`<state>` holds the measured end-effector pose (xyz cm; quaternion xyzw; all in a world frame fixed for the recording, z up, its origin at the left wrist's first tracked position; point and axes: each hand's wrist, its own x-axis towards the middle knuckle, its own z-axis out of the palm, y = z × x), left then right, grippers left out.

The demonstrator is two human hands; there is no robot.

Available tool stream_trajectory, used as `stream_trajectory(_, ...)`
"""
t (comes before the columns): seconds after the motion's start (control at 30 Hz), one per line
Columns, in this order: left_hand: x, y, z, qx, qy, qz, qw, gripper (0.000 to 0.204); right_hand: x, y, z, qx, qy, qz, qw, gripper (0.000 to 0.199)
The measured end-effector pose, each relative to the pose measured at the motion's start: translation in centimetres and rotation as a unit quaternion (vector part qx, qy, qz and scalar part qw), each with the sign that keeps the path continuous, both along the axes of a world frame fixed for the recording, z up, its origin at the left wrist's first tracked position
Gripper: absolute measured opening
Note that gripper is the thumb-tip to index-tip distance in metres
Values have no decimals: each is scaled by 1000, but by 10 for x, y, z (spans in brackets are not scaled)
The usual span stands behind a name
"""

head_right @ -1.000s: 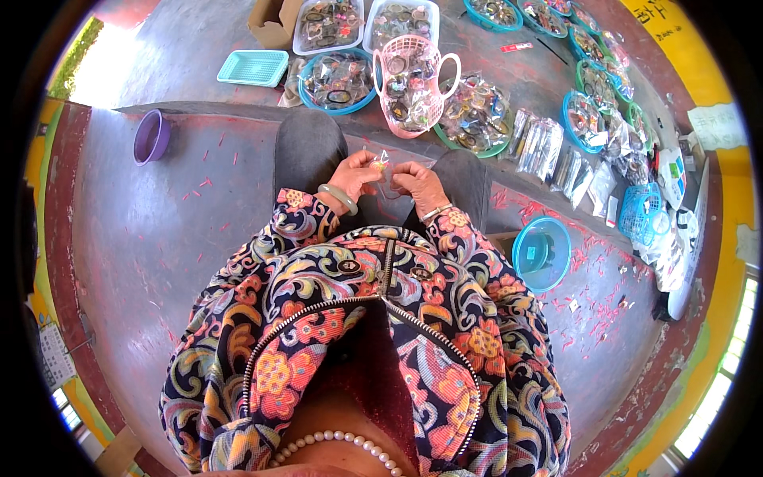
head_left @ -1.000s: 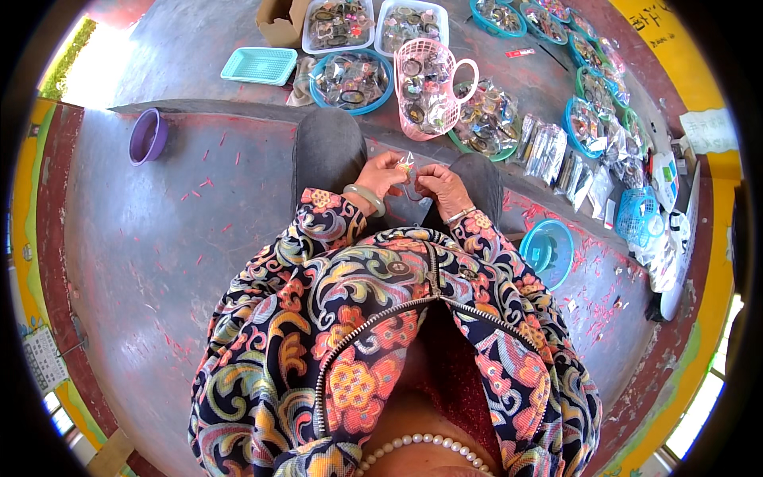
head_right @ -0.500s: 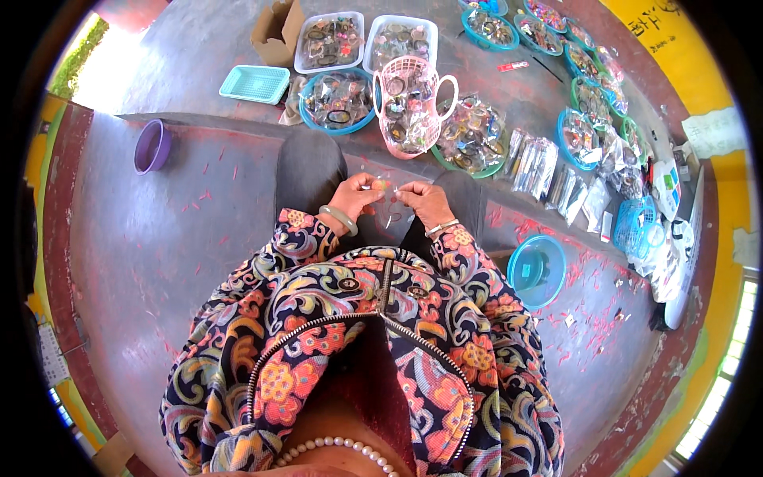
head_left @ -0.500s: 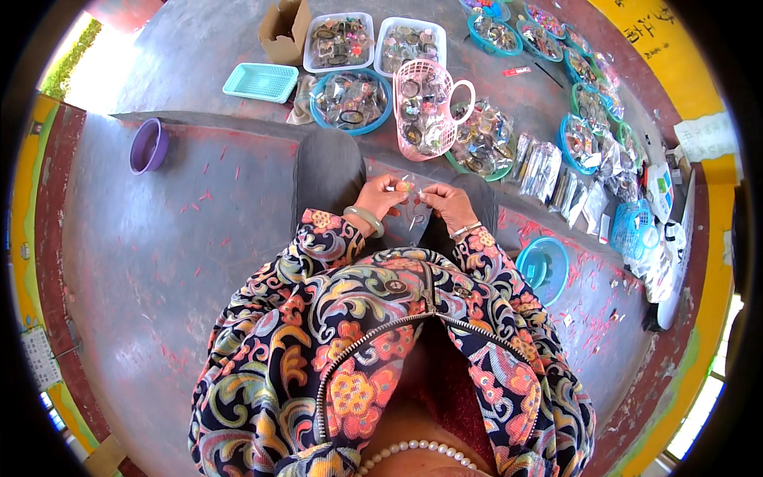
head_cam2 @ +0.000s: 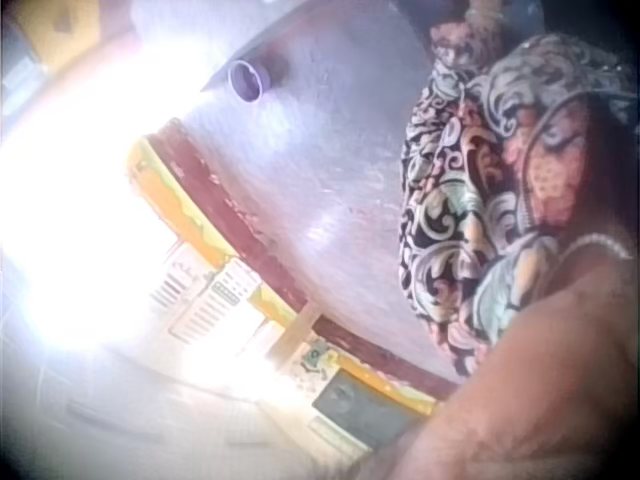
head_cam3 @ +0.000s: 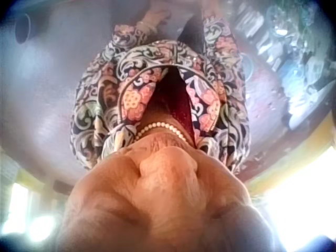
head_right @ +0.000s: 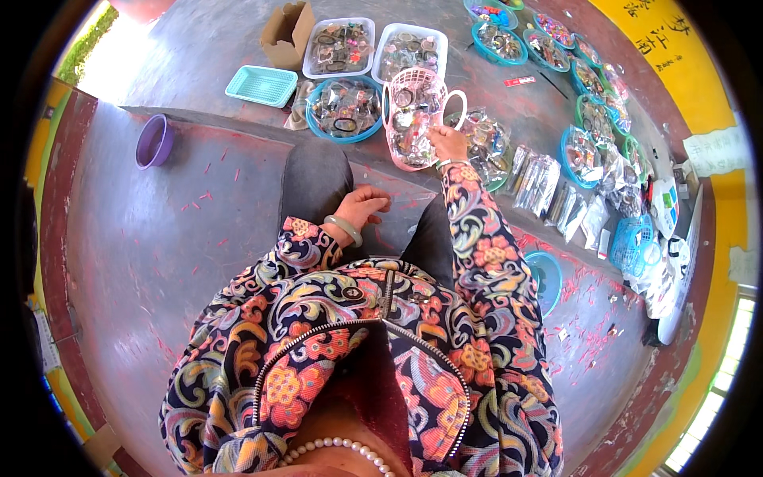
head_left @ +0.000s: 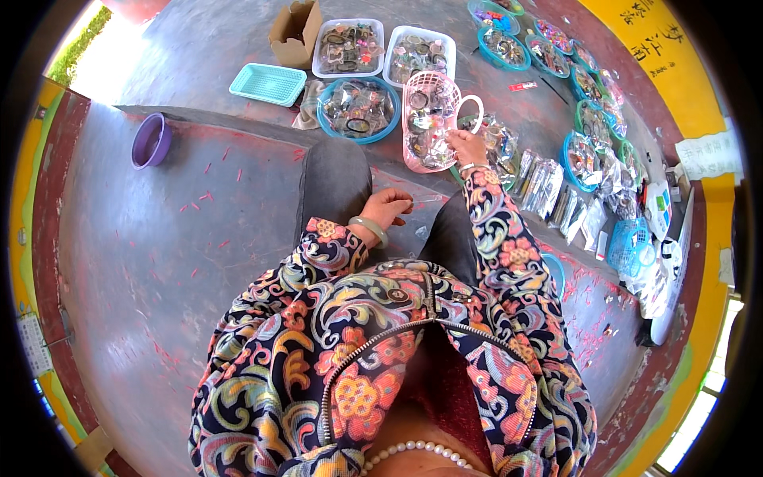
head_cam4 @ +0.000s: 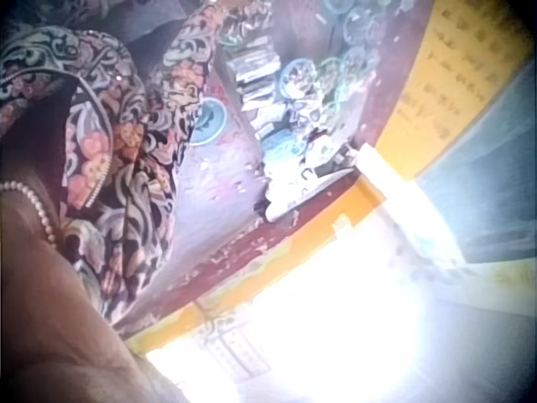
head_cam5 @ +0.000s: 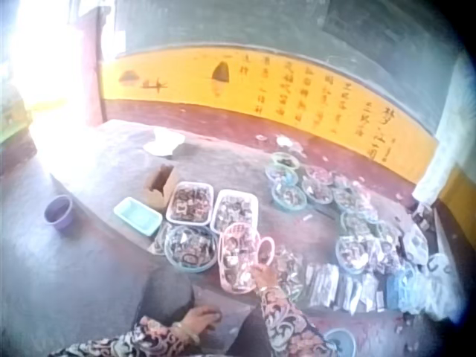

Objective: The person sits on the floor and repeatedly picks up small hair accessories, places them into clear plastic bags, and sets the packaged items aside. The task involves handling individual items one by one from a collection of loose accessories.

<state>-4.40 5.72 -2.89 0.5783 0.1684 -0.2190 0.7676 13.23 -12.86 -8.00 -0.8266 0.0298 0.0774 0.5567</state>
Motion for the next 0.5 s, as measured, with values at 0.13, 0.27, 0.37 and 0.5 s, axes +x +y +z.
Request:
stream_trajectory(0.13,0,0,4,-16,7,-11,1000,13,1,-9,-12,-65,-66,19,996,23)
stream_trajectory(0.27,13,21,39,-47,-111,58,991,14,-47,-12,15,-33,-24,27,999,22)
stream_trajectory(0.37,45,68,137,82,-321,27,943,20,-98,-28,10,-7,-6,26,1000,20)
stream_trajectory(0.5,69,118,240,263,-510,-2,819,21,-140,-47,-8,-70,-86,66,992,15)
